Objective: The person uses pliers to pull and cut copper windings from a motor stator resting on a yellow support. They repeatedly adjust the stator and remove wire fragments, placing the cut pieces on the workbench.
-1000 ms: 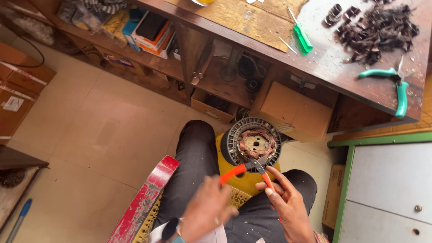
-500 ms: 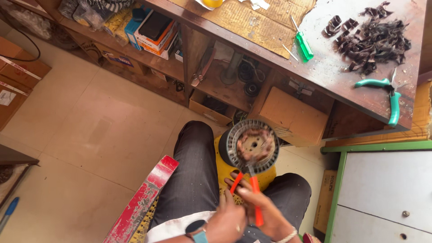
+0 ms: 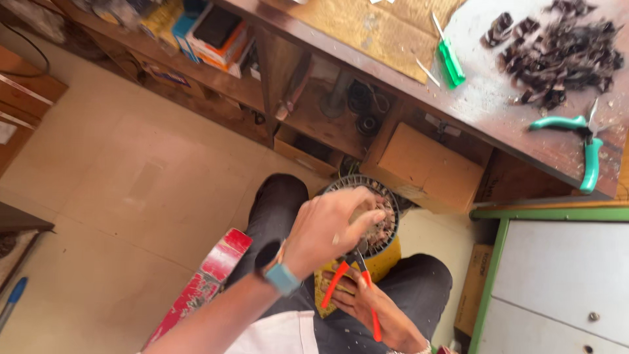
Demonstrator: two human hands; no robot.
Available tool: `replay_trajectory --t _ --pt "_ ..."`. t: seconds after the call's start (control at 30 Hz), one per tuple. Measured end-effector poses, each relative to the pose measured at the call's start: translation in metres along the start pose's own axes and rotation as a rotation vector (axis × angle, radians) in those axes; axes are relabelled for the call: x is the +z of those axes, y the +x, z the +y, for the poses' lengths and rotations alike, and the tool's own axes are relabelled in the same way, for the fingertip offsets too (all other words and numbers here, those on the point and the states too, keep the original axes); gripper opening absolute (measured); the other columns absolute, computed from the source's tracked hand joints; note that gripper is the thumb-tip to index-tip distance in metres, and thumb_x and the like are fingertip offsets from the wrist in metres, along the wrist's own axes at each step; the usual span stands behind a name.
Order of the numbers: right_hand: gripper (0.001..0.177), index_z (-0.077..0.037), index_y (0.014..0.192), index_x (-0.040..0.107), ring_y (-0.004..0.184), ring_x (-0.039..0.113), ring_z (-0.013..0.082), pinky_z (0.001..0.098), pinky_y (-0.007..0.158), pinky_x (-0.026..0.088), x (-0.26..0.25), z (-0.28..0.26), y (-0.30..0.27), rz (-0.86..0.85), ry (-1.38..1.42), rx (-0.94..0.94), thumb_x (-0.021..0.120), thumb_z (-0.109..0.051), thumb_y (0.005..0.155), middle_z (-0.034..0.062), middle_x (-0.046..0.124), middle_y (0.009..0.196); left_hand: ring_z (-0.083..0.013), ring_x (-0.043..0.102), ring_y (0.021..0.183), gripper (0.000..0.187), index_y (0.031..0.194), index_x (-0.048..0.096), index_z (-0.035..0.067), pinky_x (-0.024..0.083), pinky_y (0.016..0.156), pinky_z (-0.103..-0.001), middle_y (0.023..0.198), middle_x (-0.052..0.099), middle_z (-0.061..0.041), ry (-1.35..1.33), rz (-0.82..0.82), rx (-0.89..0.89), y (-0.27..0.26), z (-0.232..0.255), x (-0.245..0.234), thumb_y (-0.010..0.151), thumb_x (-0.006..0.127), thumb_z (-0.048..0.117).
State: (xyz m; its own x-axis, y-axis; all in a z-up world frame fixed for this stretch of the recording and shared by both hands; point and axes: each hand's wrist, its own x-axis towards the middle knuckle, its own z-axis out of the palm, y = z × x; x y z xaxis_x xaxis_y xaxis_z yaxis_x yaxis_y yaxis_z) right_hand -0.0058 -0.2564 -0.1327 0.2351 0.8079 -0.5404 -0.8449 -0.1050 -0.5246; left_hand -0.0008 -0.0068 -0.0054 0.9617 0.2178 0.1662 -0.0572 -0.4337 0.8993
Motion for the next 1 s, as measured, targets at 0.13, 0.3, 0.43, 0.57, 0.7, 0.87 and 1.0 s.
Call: replay_trajectory --t 0.13,0.3,0.43,0.57,0.7,0.87,1.0 --pt "0.100 -0.016 0.162 -0.001 0.154 0.032 0.0349 0.0486 0.125 0.027 0.011 -0.001 -0.003 -0.165 0.073 -0.089 0.057 -0.060 0.093 0.0209 0.028 0.167 -0.0331 0.071 0.072 0.028 0.092 0.073 0.011 0.054 0.065 -0.044 0.078 0.072 -0.013 0.038 -0.141 -0.406 -0.045 -0.011 0.007 0.090 0.065 0.037" --pt "0.106 -0.016 0.162 0.001 0.153 0.032 0.0342 0.0489 0.125 0.027 0.017 -0.003 -0.017 -0.170 -0.028 -0.060 0.068 -0.055 0.090 0.0195 0.028 0.165 -0.0324 0.073 0.077 0.026 0.097 0.072 0.012 0.055 0.068 -0.045 0.082 0.078 -0.009 0.050 -0.284 -0.577 -0.092 -0.027 -0.006 0.091 0.062 0.036" --pt "0.099 -0.007 0.164 0.011 0.149 0.036 0.0346 0.0490 0.123 0.028 0.024 -0.008 -0.014 -0.154 0.072 -0.054 0.065 -0.051 0.095 0.0212 0.034 0.161 -0.0350 0.070 0.090 0.024 0.101 0.073 0.012 0.054 0.075 -0.046 0.094 0.075 -0.012 0.041 -0.143 -0.332 -0.105 -0.024 0.002 0.092 0.066 0.033" --pt "0.090 -0.011 0.161 0.018 0.146 0.044 0.0279 0.0433 0.118 0.036 0.021 -0.004 -0.019 0.071 -0.048 0.096 0.059 -0.052 0.091 0.0117 0.040 0.161 -0.0303 0.065 0.110 0.032 0.116 0.068 0.007 0.050 0.092 -0.042 0.117 0.069 -0.010 0.170 0.066 0.131 -0.048 -0.044 0.031 0.099 0.064 0.034" --pt "0.087 -0.012 0.161 0.021 0.142 0.044 0.0275 0.0437 0.103 0.043 0.008 -0.009 -0.025 0.151 -0.118 0.151 0.053 -0.055 0.093 0.0149 0.040 0.160 -0.0317 0.062 0.124 0.046 0.111 0.066 0.009 0.043 0.094 -0.047 0.120 0.068 -0.013 0.377 0.108 0.496 0.033 -0.063 0.068 0.096 0.055 0.052" --pt "0.086 -0.002 0.159 0.026 0.147 0.045 0.0281 0.0430 0.109 0.042 0.004 -0.007 -0.019 0.127 -0.193 0.165 0.052 -0.053 0.095 0.0159 0.045 0.160 -0.0220 0.062 0.118 0.055 0.108 0.072 0.016 0.039 0.107 -0.053 0.112 0.070 -0.005 0.388 -0.435 0.459 0.065 -0.085 0.091 0.100 0.040 0.061" --pt "0.084 0.003 0.157 0.024 0.147 0.044 0.0323 0.0463 0.119 0.034 0.011 -0.006 -0.013 0.047 -0.059 0.089 0.057 -0.045 0.096 0.0230 0.044 0.156 -0.0217 0.060 0.119 0.051 0.111 0.071 0.017 0.037 0.111 -0.051 0.109 0.069 -0.003 0.374 -0.462 0.499 0.068 -0.099 0.094 0.105 0.039 0.057"
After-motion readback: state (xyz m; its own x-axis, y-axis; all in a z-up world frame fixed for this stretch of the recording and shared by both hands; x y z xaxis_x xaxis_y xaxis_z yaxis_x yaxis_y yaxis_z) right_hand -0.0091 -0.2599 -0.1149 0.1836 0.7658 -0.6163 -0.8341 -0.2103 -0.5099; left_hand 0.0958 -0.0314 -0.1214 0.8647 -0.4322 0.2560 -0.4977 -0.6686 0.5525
